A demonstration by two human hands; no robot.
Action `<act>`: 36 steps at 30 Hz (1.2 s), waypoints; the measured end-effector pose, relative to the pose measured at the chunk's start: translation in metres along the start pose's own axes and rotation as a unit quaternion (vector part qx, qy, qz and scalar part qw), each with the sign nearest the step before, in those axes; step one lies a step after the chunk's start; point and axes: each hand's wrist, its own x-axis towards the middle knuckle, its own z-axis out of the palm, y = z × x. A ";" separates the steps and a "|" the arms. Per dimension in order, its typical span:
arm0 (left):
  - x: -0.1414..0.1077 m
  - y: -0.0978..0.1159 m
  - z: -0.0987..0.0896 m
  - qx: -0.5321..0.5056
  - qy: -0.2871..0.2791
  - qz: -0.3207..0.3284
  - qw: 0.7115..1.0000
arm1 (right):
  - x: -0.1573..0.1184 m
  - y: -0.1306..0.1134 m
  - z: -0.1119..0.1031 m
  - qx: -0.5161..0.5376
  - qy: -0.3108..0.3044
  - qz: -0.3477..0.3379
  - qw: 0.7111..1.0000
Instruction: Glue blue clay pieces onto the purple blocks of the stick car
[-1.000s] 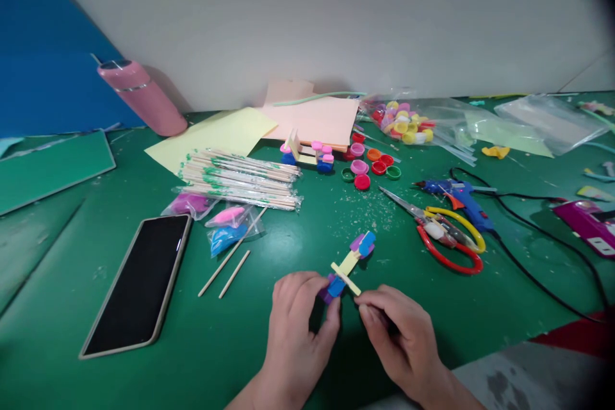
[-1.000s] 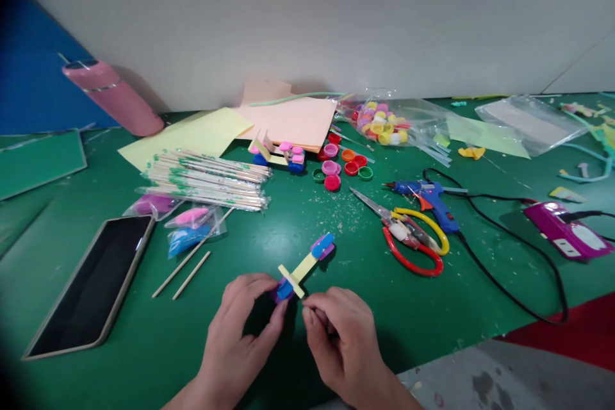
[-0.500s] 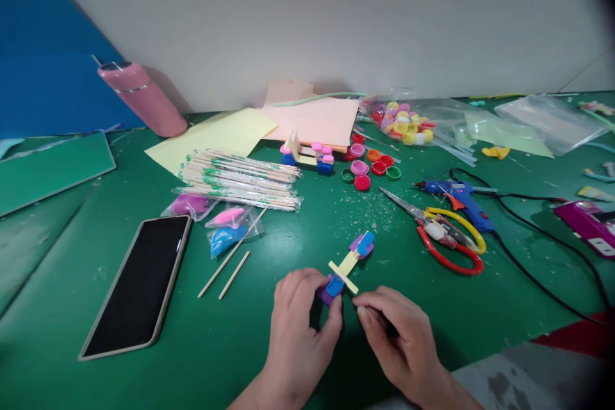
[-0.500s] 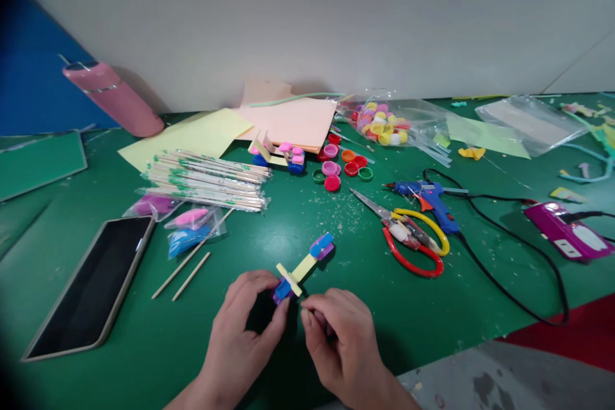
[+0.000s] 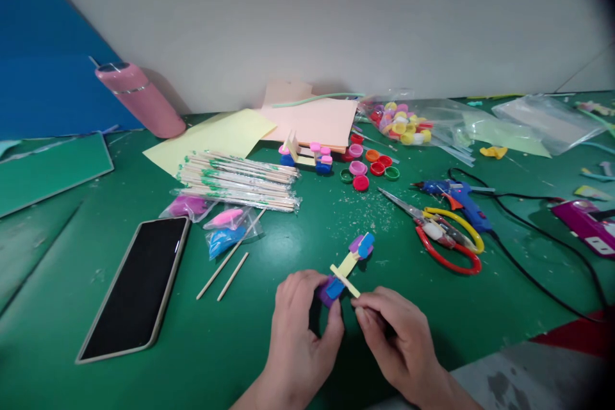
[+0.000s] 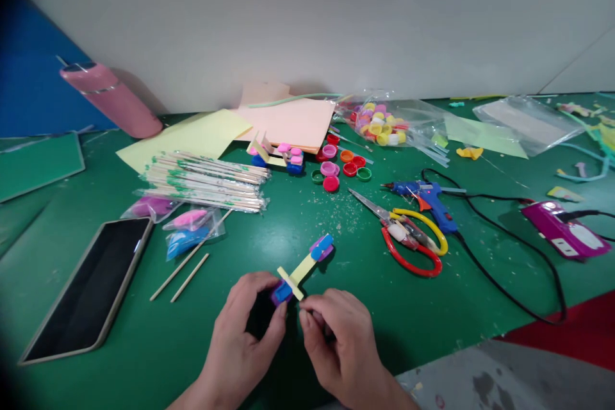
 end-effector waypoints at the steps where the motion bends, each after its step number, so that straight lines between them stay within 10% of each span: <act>1: -0.001 -0.001 0.000 0.005 -0.004 -0.003 1.000 | 0.000 0.000 0.000 -0.001 0.001 0.000 1.000; 17: 0.022 -0.018 -0.022 0.044 -0.107 0.002 0.993 | 0.017 0.020 -0.035 -0.052 0.134 0.052 0.988; 36: 0.023 -0.029 -0.029 -0.067 -0.090 -0.032 0.993 | 0.064 -0.001 -0.036 -0.139 -0.170 -0.023 0.975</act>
